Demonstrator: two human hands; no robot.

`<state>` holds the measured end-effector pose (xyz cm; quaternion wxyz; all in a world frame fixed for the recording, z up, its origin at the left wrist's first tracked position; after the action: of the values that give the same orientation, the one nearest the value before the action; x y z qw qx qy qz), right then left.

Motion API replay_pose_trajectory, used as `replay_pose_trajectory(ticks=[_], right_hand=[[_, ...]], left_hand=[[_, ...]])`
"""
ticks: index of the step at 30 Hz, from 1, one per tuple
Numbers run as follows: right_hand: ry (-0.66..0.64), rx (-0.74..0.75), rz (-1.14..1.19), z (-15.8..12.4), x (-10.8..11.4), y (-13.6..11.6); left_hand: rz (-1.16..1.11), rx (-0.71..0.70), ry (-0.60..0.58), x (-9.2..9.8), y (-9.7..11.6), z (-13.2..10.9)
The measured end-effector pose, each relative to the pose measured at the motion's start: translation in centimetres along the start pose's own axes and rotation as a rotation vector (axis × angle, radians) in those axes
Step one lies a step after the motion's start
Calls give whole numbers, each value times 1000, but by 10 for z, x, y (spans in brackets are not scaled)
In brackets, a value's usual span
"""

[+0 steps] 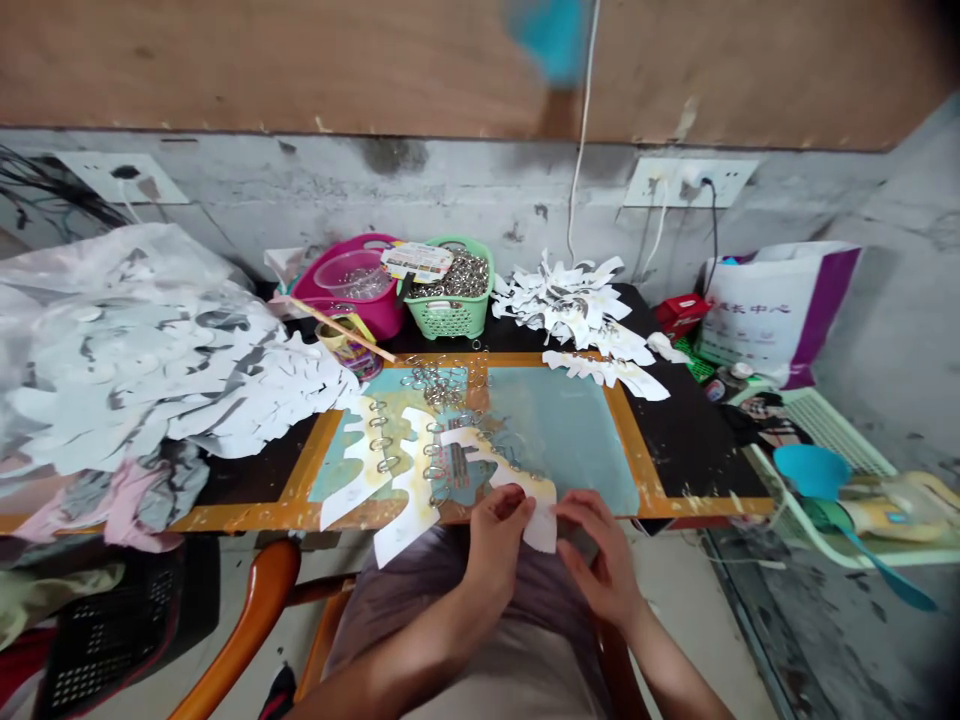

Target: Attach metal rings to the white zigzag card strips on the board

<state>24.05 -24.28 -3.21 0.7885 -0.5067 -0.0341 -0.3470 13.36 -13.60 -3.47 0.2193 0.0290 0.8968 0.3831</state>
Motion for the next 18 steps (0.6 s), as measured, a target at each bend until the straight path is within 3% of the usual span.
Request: replay_pose_trajectory(ticks=[3, 5, 11, 18], right_hand=[[72, -269, 102, 23, -2, 10], [58, -364, 162, 36, -6, 18], [141, -343, 195, 51, -16, 22], [176, -260, 160, 59, -14, 17]], left_hand=[[5, 17, 17, -3, 1, 0], [-3, 39, 23, -4, 5, -1], [-24, 112, -31, -7, 21, 3], [-28, 51, -47, -12, 26, 21]])
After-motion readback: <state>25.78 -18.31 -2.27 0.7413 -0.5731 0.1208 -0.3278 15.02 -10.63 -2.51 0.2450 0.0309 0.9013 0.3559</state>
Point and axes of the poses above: each hand's wrist, its own z-axis towards the middle knuckle, its own x-axis out of the back of the hand, y = z × x, the point moved 1 cm from there along z, towards the middle knuckle, and after that the axes turned 11 degrees about x, right-handed, at the moved point
